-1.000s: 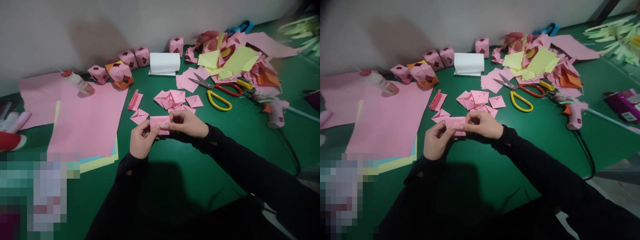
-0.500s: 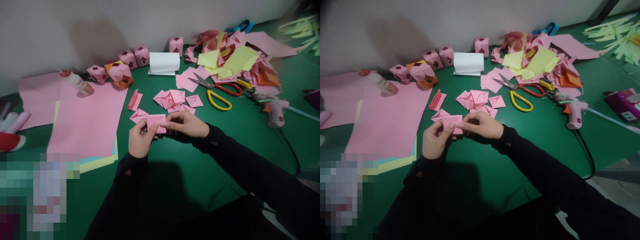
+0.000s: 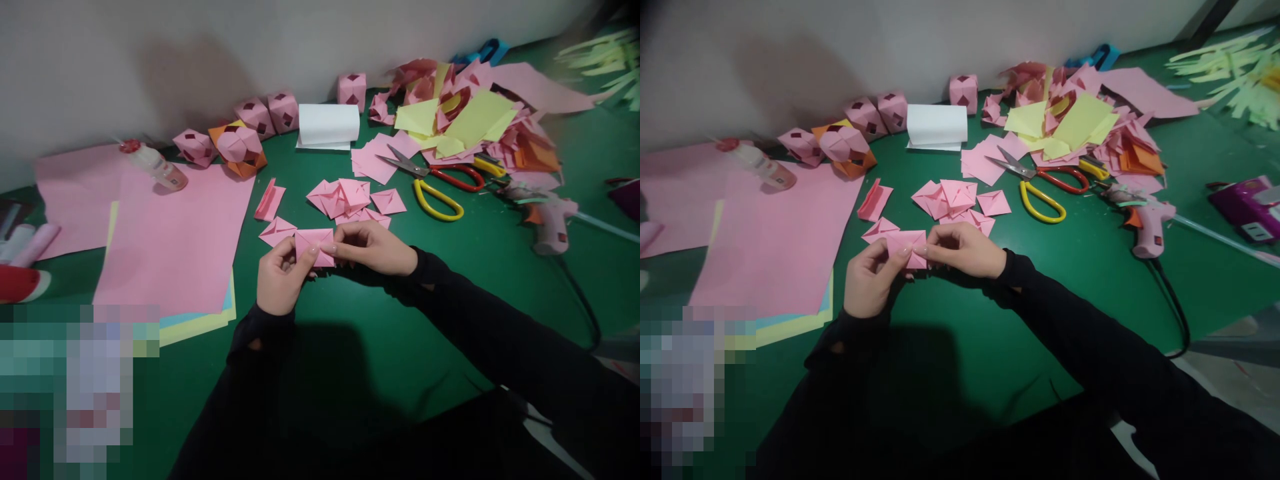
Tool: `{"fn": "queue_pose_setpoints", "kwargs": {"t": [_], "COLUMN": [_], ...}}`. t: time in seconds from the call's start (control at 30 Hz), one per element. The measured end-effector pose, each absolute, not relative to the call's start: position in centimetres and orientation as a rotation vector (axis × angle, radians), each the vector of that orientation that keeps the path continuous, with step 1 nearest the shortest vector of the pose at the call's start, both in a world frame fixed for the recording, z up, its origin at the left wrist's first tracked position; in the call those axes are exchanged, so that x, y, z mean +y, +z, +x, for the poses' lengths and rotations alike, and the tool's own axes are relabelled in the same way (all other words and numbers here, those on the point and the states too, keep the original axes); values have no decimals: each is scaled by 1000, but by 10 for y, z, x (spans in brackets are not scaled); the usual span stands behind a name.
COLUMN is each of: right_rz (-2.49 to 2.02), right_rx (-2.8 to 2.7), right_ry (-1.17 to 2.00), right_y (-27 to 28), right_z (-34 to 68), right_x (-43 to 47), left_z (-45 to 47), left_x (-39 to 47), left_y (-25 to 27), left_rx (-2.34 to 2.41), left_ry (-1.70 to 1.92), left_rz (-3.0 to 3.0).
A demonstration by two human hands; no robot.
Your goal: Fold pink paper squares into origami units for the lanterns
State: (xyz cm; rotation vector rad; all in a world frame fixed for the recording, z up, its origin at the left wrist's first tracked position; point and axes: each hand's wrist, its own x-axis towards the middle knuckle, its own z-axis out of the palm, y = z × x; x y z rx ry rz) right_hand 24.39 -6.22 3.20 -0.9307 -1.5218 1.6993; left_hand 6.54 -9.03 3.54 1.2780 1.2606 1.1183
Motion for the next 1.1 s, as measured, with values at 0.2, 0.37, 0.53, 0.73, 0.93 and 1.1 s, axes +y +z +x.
{"fn": "queue_pose_setpoints", "kwargs": {"t": [0.2, 0.37, 0.53, 0.73, 0.93, 1.1], "right_rz": [-1008, -1000, -946, -957, -949, -959], "right_rx": [-1519, -1514, -1516, -1525, -1541, -1527], "right_ry": [1694, 1683, 1668, 1654, 1554, 1484], "right_y": [33, 33, 31, 33, 33, 33], "right_z": [242, 241, 243, 242, 241, 238], "right_x": [-63, -64, -64, -65, -66, -68], "left_z": [63, 62, 62, 61, 61, 61], "left_x": [-90, -91, -91, -90, -90, -90], "left_y": [35, 39, 42, 41, 43, 43], "left_rx": [1273, 1274, 1250, 1260, 1204, 1209], "left_ry": [1094, 1041, 1005, 1000, 998, 995], "left_rz": [1281, 1289, 1307, 1316, 1299, 1288]}}
